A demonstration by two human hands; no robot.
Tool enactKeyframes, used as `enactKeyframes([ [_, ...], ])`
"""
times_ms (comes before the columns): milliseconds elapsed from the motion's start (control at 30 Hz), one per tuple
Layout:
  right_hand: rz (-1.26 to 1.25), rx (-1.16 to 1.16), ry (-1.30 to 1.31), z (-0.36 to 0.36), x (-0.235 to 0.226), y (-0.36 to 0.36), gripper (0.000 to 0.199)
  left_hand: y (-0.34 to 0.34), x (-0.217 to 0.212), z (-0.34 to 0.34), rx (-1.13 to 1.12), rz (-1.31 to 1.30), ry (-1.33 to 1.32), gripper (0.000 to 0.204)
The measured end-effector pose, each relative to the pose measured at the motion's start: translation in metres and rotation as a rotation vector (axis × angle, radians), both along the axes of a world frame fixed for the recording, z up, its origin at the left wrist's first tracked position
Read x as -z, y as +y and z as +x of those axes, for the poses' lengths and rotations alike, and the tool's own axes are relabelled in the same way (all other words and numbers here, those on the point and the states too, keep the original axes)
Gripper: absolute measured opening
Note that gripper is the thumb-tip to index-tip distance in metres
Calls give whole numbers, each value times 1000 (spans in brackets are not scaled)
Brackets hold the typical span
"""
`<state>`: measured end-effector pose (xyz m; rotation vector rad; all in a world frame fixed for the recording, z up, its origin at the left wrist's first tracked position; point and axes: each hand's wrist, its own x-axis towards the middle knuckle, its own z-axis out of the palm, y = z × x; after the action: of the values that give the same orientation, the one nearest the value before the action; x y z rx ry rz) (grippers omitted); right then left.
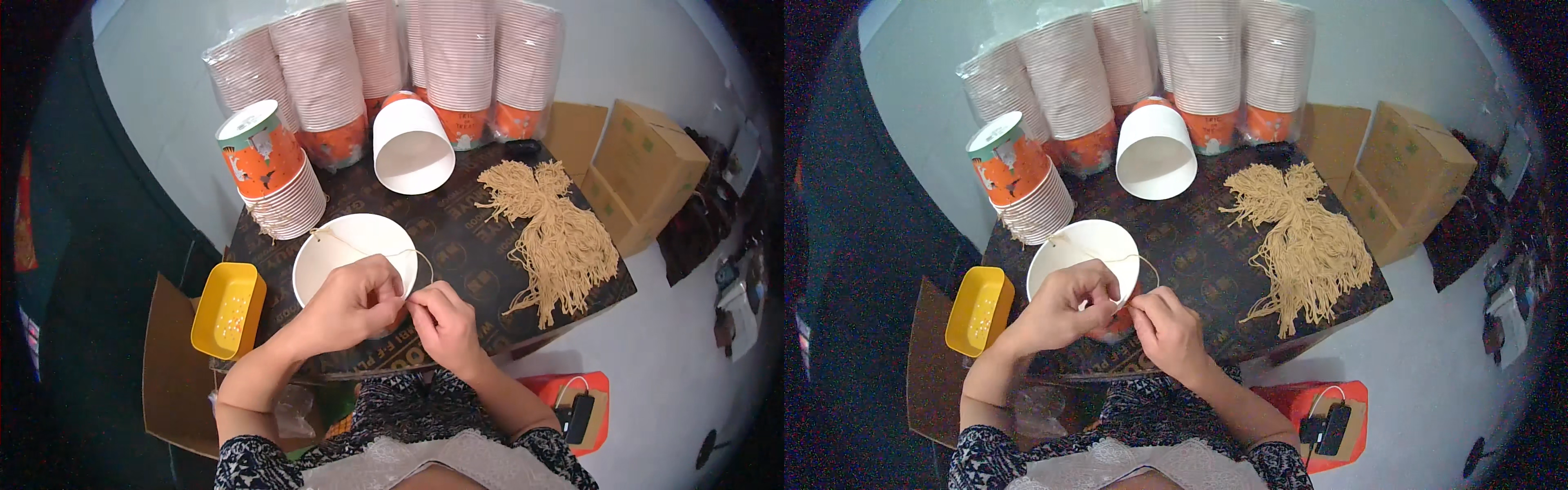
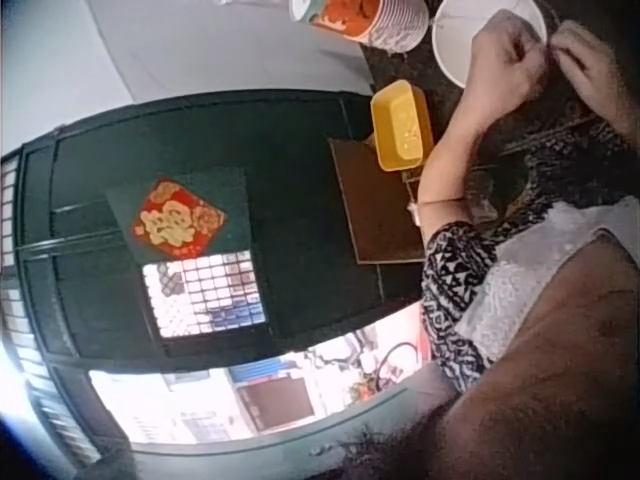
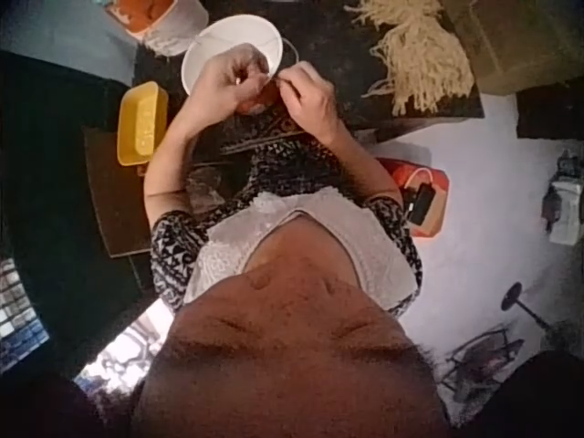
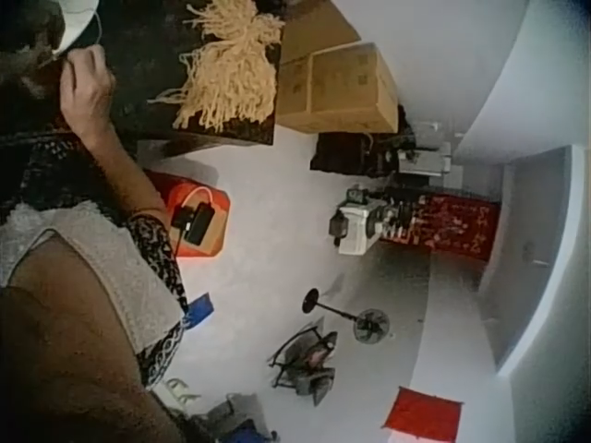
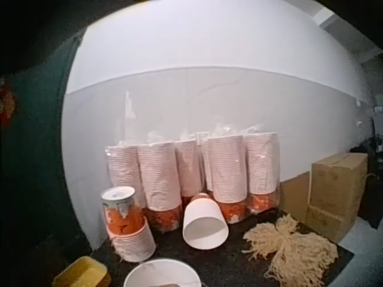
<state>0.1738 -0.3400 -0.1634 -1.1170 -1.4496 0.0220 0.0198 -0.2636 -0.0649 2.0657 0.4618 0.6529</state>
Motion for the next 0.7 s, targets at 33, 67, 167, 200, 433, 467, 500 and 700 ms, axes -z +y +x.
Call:
enactKeyframes([
  [33,12,-14,2,0,0,1,12,-1,-2,1,-2,3,0,15],
  [67,13,-12,1,1,1,0,12,-2,-3,3,14,-114,-7,17],
  [167,-76,-13,-13,3,3,-2,10,0,-3,5,34,-300,29,20],
  [200,-70,-28,-20,4,3,-2,10,1,-3,5,37,-372,74,22],
  [433,0,-60,49,24,-20,-11,24,3,-4,8,-88,-346,139,13],
  [467,12,-71,29,29,-25,-13,25,3,-4,7,-75,-397,132,10],
  [500,23,-82,10,33,-32,-14,27,4,-5,7,-63,-449,124,7],
  [700,78,-193,-145,36,-66,2,29,6,-8,10,-6,-471,150,6],
])
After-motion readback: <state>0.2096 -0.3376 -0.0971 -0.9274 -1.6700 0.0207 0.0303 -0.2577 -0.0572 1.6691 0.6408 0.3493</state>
